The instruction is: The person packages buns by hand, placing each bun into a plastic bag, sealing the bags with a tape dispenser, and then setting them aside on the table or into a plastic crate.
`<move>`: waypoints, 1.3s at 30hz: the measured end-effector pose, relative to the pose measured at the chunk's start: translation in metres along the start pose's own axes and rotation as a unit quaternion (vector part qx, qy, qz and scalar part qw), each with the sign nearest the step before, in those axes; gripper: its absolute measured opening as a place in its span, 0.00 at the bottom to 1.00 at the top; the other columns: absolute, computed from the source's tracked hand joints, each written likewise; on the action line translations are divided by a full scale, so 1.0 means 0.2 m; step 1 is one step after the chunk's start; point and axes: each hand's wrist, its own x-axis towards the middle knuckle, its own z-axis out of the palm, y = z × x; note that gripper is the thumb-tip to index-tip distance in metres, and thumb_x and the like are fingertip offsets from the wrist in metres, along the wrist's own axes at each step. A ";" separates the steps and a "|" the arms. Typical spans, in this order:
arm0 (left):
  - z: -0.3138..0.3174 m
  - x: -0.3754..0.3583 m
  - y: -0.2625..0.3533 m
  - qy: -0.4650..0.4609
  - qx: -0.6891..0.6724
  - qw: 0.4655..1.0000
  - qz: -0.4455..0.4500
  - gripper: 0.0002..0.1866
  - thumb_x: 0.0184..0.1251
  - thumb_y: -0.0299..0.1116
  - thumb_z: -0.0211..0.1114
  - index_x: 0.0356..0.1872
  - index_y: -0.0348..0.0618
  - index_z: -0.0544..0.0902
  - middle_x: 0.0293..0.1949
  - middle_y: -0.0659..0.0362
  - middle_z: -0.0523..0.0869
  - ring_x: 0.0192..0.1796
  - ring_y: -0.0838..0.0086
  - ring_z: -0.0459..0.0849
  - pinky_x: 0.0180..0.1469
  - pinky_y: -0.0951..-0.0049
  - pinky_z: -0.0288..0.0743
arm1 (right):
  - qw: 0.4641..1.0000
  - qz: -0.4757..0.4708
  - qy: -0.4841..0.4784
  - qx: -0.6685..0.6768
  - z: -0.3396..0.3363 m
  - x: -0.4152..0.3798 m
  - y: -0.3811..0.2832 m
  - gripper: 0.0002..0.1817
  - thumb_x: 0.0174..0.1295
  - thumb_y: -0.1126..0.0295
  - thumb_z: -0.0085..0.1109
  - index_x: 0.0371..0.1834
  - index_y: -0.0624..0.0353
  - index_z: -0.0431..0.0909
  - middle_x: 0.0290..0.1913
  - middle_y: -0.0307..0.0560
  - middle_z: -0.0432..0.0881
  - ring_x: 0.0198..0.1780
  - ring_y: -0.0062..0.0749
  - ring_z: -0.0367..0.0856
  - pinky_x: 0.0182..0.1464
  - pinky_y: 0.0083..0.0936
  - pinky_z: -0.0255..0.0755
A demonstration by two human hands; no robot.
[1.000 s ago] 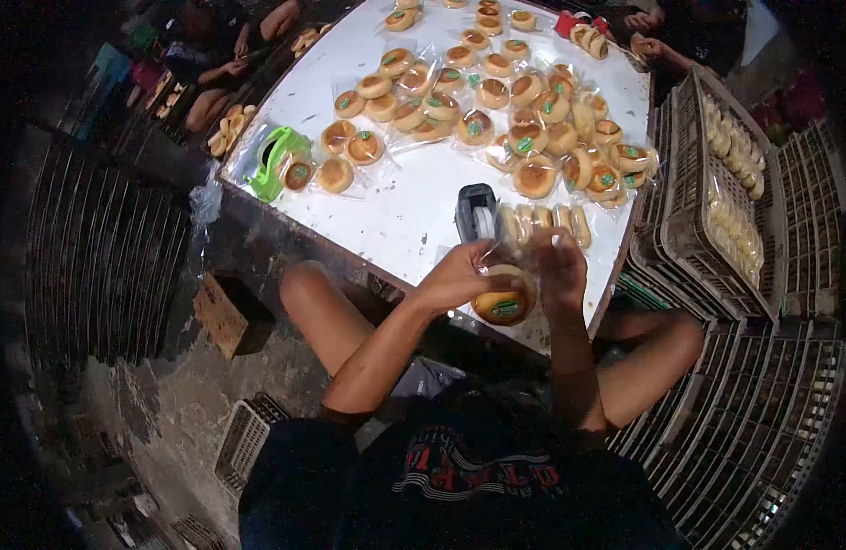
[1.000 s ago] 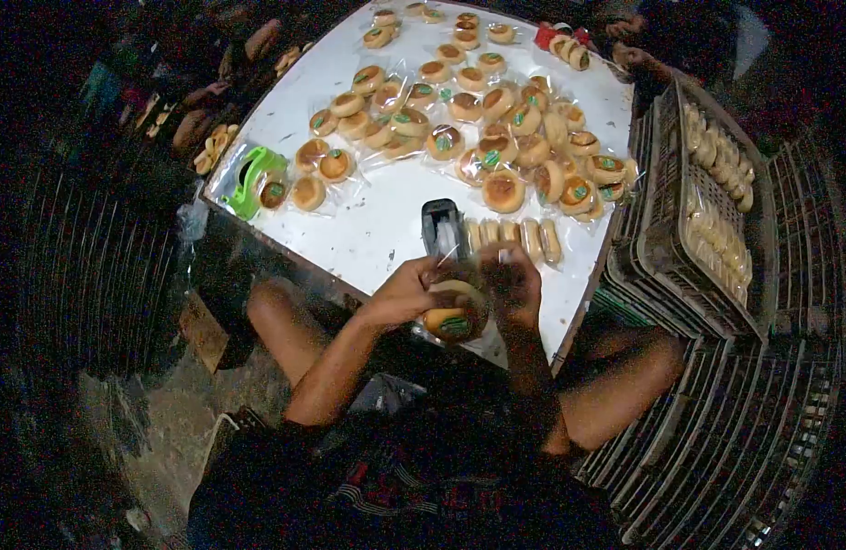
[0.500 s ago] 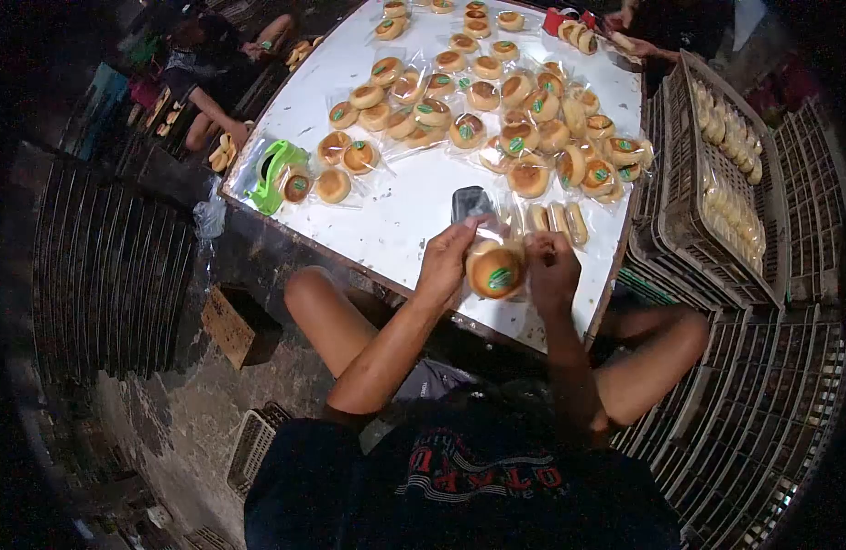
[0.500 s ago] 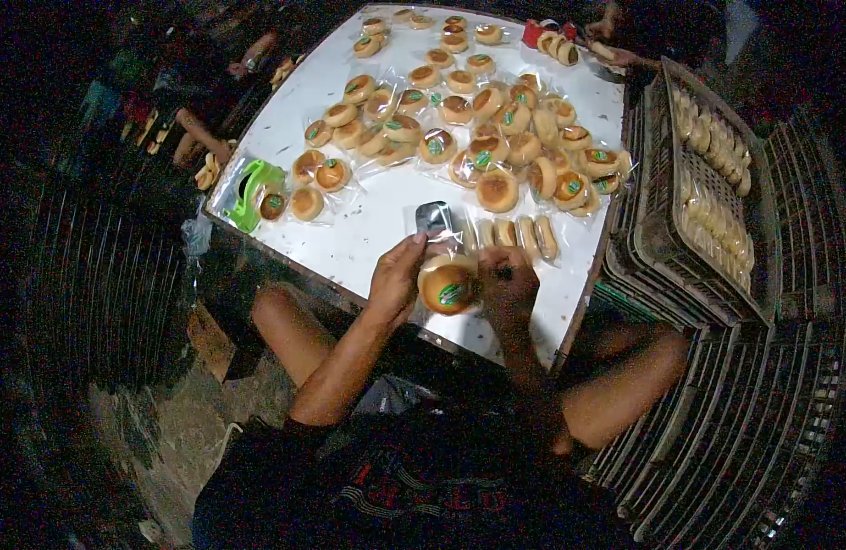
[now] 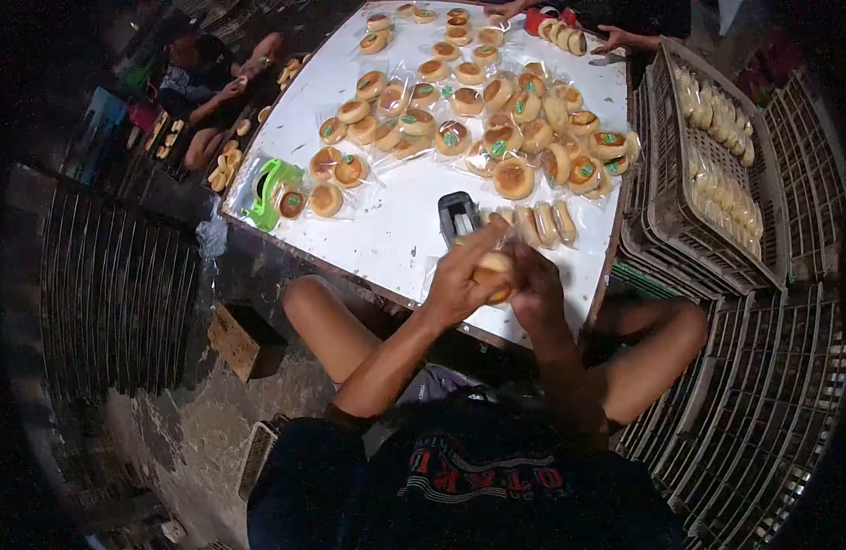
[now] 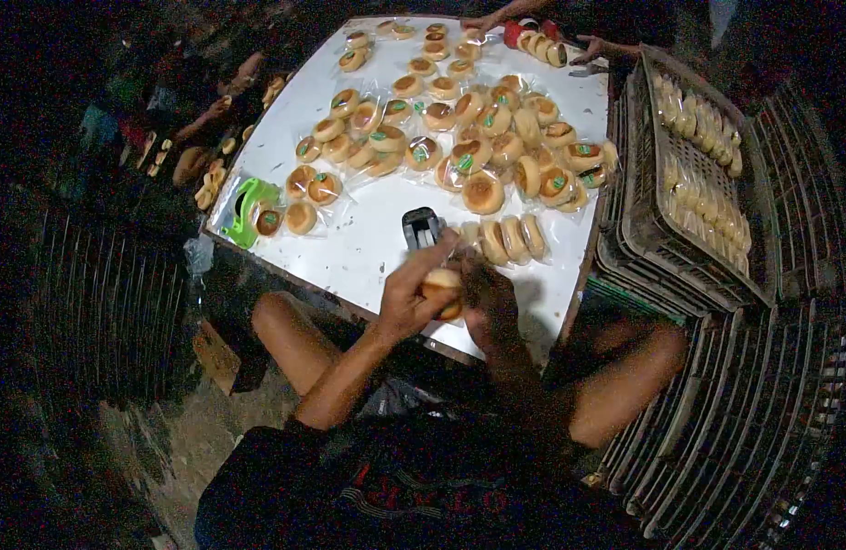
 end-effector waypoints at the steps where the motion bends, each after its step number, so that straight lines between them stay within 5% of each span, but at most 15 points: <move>1: 0.00 0.00 -0.03 -0.031 -0.014 0.999 -0.030 0.21 0.60 0.33 0.71 0.53 0.36 0.82 0.53 0.46 0.83 0.56 0.62 0.81 0.58 0.66 0.73 | 0.979 0.133 0.015 0.154 -0.01 -0.01 0.00 0.19 0.71 0.67 0.54 0.60 0.67 0.74 0.57 0.44 0.80 0.55 0.25 0.78 0.57 0.25 0.71; 2: 0.00 0.00 -0.05 -0.061 -0.031 0.996 -0.062 0.18 0.60 0.35 0.72 0.49 0.36 0.85 0.48 0.49 0.86 0.52 0.66 0.83 0.55 0.69 0.75 | 0.916 0.262 0.028 0.301 -0.01 -0.03 0.00 0.19 0.71 0.67 0.54 0.60 0.67 0.74 0.57 0.43 0.80 0.55 0.26 0.78 0.57 0.25 0.71; 5: -0.03 0.04 -0.01 -0.123 -0.113 0.926 -0.338 0.15 0.62 0.38 0.72 0.42 0.36 0.87 0.39 0.55 0.89 0.43 0.76 0.84 0.49 0.74 0.77 | 0.977 0.088 0.111 0.158 -0.02 0.04 -0.09 0.21 0.71 0.65 0.54 0.61 0.68 0.72 0.61 0.45 0.75 0.55 0.26 0.77 0.57 0.25 0.71; 10: 0.00 0.00 -0.03 -0.110 -0.120 0.922 -0.352 0.14 0.65 0.40 0.70 0.39 0.37 0.87 0.30 0.64 0.86 0.33 0.83 0.80 0.38 0.79 0.75 | 0.984 0.171 0.009 0.054 -0.07 0.01 0.13 0.16 0.68 0.70 0.60 0.56 0.64 0.74 0.44 0.44 0.83 0.44 0.25 0.81 0.49 0.22 0.75; 11: 0.01 0.01 -0.02 -0.113 -0.116 0.919 -0.360 0.14 0.65 0.40 0.70 0.38 0.37 0.87 0.29 0.65 0.85 0.32 0.84 0.79 0.36 0.80 0.74 | 0.979 0.168 0.086 0.080 -0.04 -0.01 0.12 0.14 0.67 0.63 0.61 0.47 0.61 0.79 0.39 0.46 0.85 0.39 0.28 0.83 0.43 0.25 0.77; 15: -0.01 0.00 -0.02 -0.050 -0.222 0.902 -0.367 0.12 0.68 0.38 0.67 0.33 0.37 0.85 0.27 0.67 0.83 0.33 0.84 0.78 0.36 0.82 0.72 | 0.952 -0.012 0.043 -0.302 -0.03 0.01 -0.01 0.10 0.64 0.67 0.63 0.41 0.62 0.81 0.28 0.48 0.77 0.31 0.34 0.80 0.36 0.28 0.73; 18: 0.05 0.00 -0.03 0.092 -0.255 0.940 -0.208 0.11 0.69 0.37 0.67 0.34 0.37 0.85 0.29 0.66 0.83 0.35 0.84 0.78 0.39 0.81 0.72 | 0.985 0.055 -0.073 -0.149 -0.10 0.03 -0.07 0.09 0.63 0.67 0.63 0.37 0.62 0.83 0.27 0.48 0.76 0.28 0.35 0.77 0.33 0.30 0.72; 22: -0.04 0.00 -0.09 -0.099 -0.179 0.909 -0.364 0.10 0.69 0.36 0.65 0.37 0.37 0.83 0.37 0.60 0.84 0.38 0.82 0.78 0.42 0.80 0.72 | 0.978 0.040 0.010 -0.204 -0.07 0.04 -0.03 0.08 0.60 0.68 0.65 0.34 0.62 0.83 0.25 0.45 0.75 0.26 0.33 0.76 0.31 0.28 0.70; 23: -0.02 -0.02 -0.13 -0.072 -0.202 0.893 -0.396 0.11 0.69 0.37 0.66 0.37 0.37 0.82 0.37 0.61 0.82 0.38 0.80 0.76 0.43 0.78 0.71 | 0.950 0.019 0.038 -0.311 -0.03 0.02 -0.01 0.12 0.63 0.65 0.64 0.29 0.63 0.80 0.24 0.43 0.76 0.26 0.30 0.76 0.30 0.27 0.69; 26: 0.01 -0.03 -0.13 0.042 -0.097 0.940 -0.324 0.10 0.68 0.36 0.65 0.36 0.38 0.82 0.35 0.62 0.81 0.38 0.79 0.75 0.44 0.76 0.71 | 0.978 0.177 0.085 -0.074 0.13 -0.03 0.00 0.21 0.67 0.65 0.61 0.16 0.60 0.68 0.18 0.33 0.72 0.20 0.20 0.64 0.25 0.27 0.62; 29: 0.01 -0.04 -0.07 0.146 -0.020 0.969 -0.197 0.09 0.65 0.31 0.63 0.33 0.34 0.78 0.36 0.52 0.76 0.41 0.66 0.77 0.48 0.68 0.71 | 0.939 0.243 0.076 0.232 0.23 -0.08 0.07 0.07 0.70 0.66 0.57 0.40 0.58 0.74 0.36 0.35 0.77 0.37 0.16 0.73 0.40 0.21 0.69; 31: 0.00 -0.06 -0.06 0.174 -0.083 0.966 -0.170 0.09 0.66 0.30 0.63 0.40 0.34 0.76 0.41 0.52 0.76 0.43 0.66 0.77 0.52 0.66 0.71 | 0.927 0.212 -0.019 0.309 0.25 -0.08 0.10 0.15 0.71 0.68 0.55 0.57 0.58 0.68 0.49 0.39 0.75 0.52 0.17 0.73 0.56 0.19 0.68; 33: 0.00 -0.05 -0.06 0.208 -0.202 0.944 -0.160 0.13 0.67 0.31 0.63 0.47 0.35 0.74 0.46 0.52 0.75 0.46 0.65 0.77 0.55 0.66 0.71 | 0.903 0.253 -0.032 0.346 0.26 -0.09 0.11 0.14 0.71 0.68 0.55 0.56 0.58 0.69 0.49 0.39 0.76 0.51 0.18 0.74 0.54 0.20 0.69; 36: -0.01 -0.04 -0.06 0.200 -0.100 0.942 -0.251 0.17 0.69 0.33 0.61 0.54 0.36 0.70 0.54 0.51 0.72 0.53 0.65 0.75 0.58 0.68 0.71 | 0.898 0.258 0.049 0.353 0.29 -0.06 0.12 0.15 0.71 0.64 0.56 0.55 0.58 0.70 0.48 0.38 0.78 0.48 0.18 0.76 0.50 0.20 0.71; 39: -0.01 -0.07 -0.13 0.132 -0.491 0.767 -0.393 0.19 0.71 0.35 0.59 0.57 0.37 0.68 0.51 0.52 0.76 0.51 0.67 0.80 0.52 0.69 0.77 | 0.953 0.237 0.047 0.183 0.26 -0.01 0.20 0.15 0.69 0.63 0.59 0.53 0.58 0.72 0.44 0.37 0.80 0.44 0.17 0.77 0.46 0.20 0.73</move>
